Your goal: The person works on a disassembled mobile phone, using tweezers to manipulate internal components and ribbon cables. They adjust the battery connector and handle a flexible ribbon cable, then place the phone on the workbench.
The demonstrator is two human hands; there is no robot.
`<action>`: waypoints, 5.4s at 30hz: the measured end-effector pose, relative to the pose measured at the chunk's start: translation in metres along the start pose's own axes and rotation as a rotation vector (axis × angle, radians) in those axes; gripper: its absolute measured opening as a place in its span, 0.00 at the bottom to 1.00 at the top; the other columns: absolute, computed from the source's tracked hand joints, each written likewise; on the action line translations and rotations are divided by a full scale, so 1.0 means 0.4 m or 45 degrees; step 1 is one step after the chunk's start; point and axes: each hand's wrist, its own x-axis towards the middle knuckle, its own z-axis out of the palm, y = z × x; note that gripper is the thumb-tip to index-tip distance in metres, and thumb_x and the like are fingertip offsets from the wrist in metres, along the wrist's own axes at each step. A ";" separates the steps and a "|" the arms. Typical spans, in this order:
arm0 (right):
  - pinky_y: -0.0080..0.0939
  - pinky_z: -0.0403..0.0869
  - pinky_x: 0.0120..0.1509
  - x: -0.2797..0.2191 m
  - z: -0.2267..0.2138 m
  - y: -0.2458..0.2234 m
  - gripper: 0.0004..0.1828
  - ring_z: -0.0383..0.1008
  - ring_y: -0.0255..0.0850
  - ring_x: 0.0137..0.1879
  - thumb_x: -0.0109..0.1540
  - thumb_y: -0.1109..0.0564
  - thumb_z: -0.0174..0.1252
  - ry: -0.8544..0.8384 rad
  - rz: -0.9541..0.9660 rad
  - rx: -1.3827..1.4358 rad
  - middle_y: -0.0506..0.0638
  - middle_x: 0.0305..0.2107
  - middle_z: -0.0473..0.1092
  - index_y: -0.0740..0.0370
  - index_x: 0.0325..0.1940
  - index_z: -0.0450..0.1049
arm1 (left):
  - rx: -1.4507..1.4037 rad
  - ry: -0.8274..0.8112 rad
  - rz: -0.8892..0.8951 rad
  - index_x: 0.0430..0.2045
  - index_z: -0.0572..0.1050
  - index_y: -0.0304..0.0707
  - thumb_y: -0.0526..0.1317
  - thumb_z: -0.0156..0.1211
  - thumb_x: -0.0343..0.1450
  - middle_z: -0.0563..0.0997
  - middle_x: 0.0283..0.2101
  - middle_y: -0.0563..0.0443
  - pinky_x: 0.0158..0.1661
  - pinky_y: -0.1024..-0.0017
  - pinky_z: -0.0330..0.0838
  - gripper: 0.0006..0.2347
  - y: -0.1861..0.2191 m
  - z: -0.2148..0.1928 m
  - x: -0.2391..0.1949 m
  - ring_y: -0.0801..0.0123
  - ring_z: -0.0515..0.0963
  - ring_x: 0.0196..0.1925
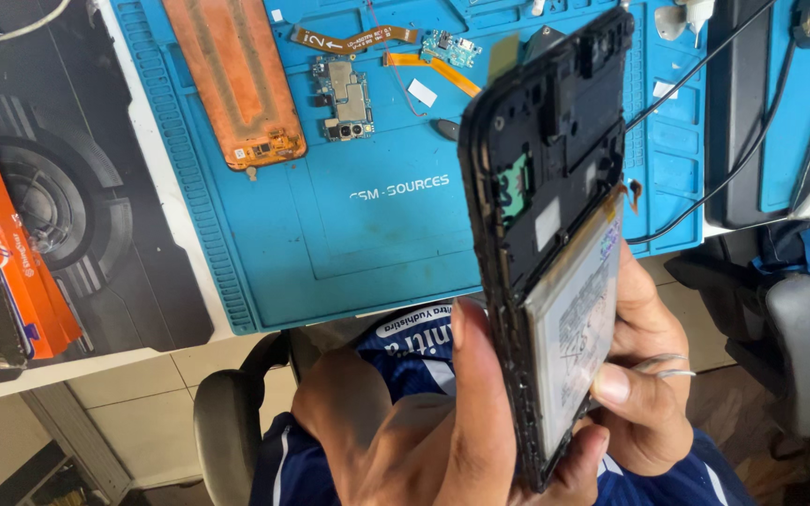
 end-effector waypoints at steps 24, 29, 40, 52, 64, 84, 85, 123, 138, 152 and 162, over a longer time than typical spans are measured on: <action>0.47 0.67 0.78 -0.001 0.013 0.105 0.47 0.65 0.53 0.73 0.58 0.68 0.54 0.195 -0.791 -0.504 0.74 0.71 0.55 0.75 0.79 0.42 | -1.315 -0.137 -0.199 0.61 0.62 0.18 0.32 0.68 0.70 0.82 0.51 0.36 0.52 0.73 0.82 0.27 -0.122 0.104 -0.014 0.65 0.86 0.49; 0.46 0.70 0.77 0.003 0.009 0.089 0.48 0.69 0.53 0.73 0.63 0.62 0.58 -0.060 -0.685 -0.299 0.73 0.72 0.57 0.73 0.82 0.43 | -1.444 -0.106 -0.290 0.64 0.61 0.18 0.30 0.69 0.73 0.82 0.51 0.38 0.55 0.76 0.81 0.27 -0.124 0.115 -0.037 0.71 0.82 0.51; 0.32 0.76 0.38 0.109 0.025 -0.036 0.44 0.82 0.48 0.51 0.68 0.47 0.62 -0.103 -0.307 -0.365 0.68 0.64 0.68 0.75 0.80 0.53 | -1.631 -0.229 -0.491 0.70 0.53 0.22 0.26 0.64 0.72 0.81 0.52 0.40 0.58 0.72 0.79 0.32 -0.169 0.108 -0.003 0.67 0.84 0.55; 0.52 0.73 0.52 0.261 -0.008 0.038 0.24 0.72 0.60 0.52 0.58 0.73 0.57 -0.483 -0.514 -2.070 0.64 0.48 0.67 0.69 0.59 0.71 | -1.452 -0.035 -0.500 0.69 0.57 0.25 0.23 0.63 0.69 0.80 0.52 0.42 0.58 0.70 0.77 0.32 -0.287 0.141 0.018 0.68 0.82 0.57; 0.50 0.66 0.55 0.264 -0.006 0.120 0.24 0.69 0.47 0.52 0.59 0.68 0.60 -0.582 -1.034 -2.275 0.52 0.47 0.71 0.58 0.59 0.78 | -1.267 0.081 -0.531 0.67 0.58 0.24 0.21 0.63 0.67 0.81 0.52 0.40 0.56 0.70 0.76 0.32 -0.438 0.124 -0.070 0.66 0.82 0.55; 0.59 0.63 0.57 0.537 0.043 0.021 0.14 0.72 0.52 0.53 0.58 0.45 0.69 -0.556 -0.843 -3.021 0.52 0.34 0.76 0.57 0.36 0.83 | -1.255 0.319 -0.498 0.67 0.56 0.21 0.23 0.62 0.68 0.81 0.52 0.37 0.56 0.69 0.76 0.31 -0.459 0.054 -0.114 0.65 0.82 0.55; 0.59 0.63 0.57 0.549 0.040 0.019 0.13 0.73 0.53 0.52 0.57 0.45 0.69 -0.565 -0.769 -3.007 0.53 0.32 0.77 0.56 0.35 0.83 | -1.246 0.321 -0.505 0.68 0.56 0.22 0.23 0.61 0.67 0.81 0.51 0.38 0.56 0.70 0.76 0.32 -0.461 0.056 -0.115 0.65 0.82 0.54; 0.34 0.77 0.36 0.425 0.048 -0.128 0.04 0.80 0.38 0.36 0.63 0.69 0.63 -0.521 0.138 -1.020 0.57 0.33 0.79 0.71 0.42 0.78 | -1.316 0.149 -0.468 0.69 0.56 0.24 0.24 0.63 0.67 0.82 0.50 0.38 0.54 0.72 0.77 0.33 -0.361 0.080 -0.007 0.67 0.83 0.53; 0.36 0.72 0.62 0.328 0.174 -0.114 0.08 0.67 0.38 0.63 0.61 0.68 0.66 -0.760 -0.186 -1.143 0.49 0.57 0.61 0.66 0.44 0.78 | -1.278 0.084 -0.436 0.69 0.57 0.26 0.24 0.65 0.68 0.82 0.50 0.40 0.53 0.72 0.79 0.33 -0.276 0.074 0.039 0.68 0.83 0.54; 0.29 0.60 0.35 0.321 0.217 -0.138 0.08 0.63 0.28 0.38 0.59 0.63 0.70 -0.660 -0.337 -1.625 0.45 0.51 0.67 0.59 0.41 0.81 | -1.359 0.057 -0.413 0.69 0.57 0.27 0.23 0.63 0.68 0.80 0.53 0.40 0.56 0.71 0.78 0.32 -0.268 0.077 0.054 0.68 0.81 0.56; 0.29 0.61 0.34 0.321 0.226 -0.140 0.08 0.64 0.28 0.36 0.58 0.61 0.70 -0.663 -0.364 -1.736 0.46 0.49 0.67 0.57 0.41 0.81 | -1.410 0.045 -0.421 0.69 0.58 0.27 0.23 0.62 0.69 0.80 0.52 0.41 0.56 0.71 0.78 0.31 -0.273 0.076 0.055 0.68 0.81 0.56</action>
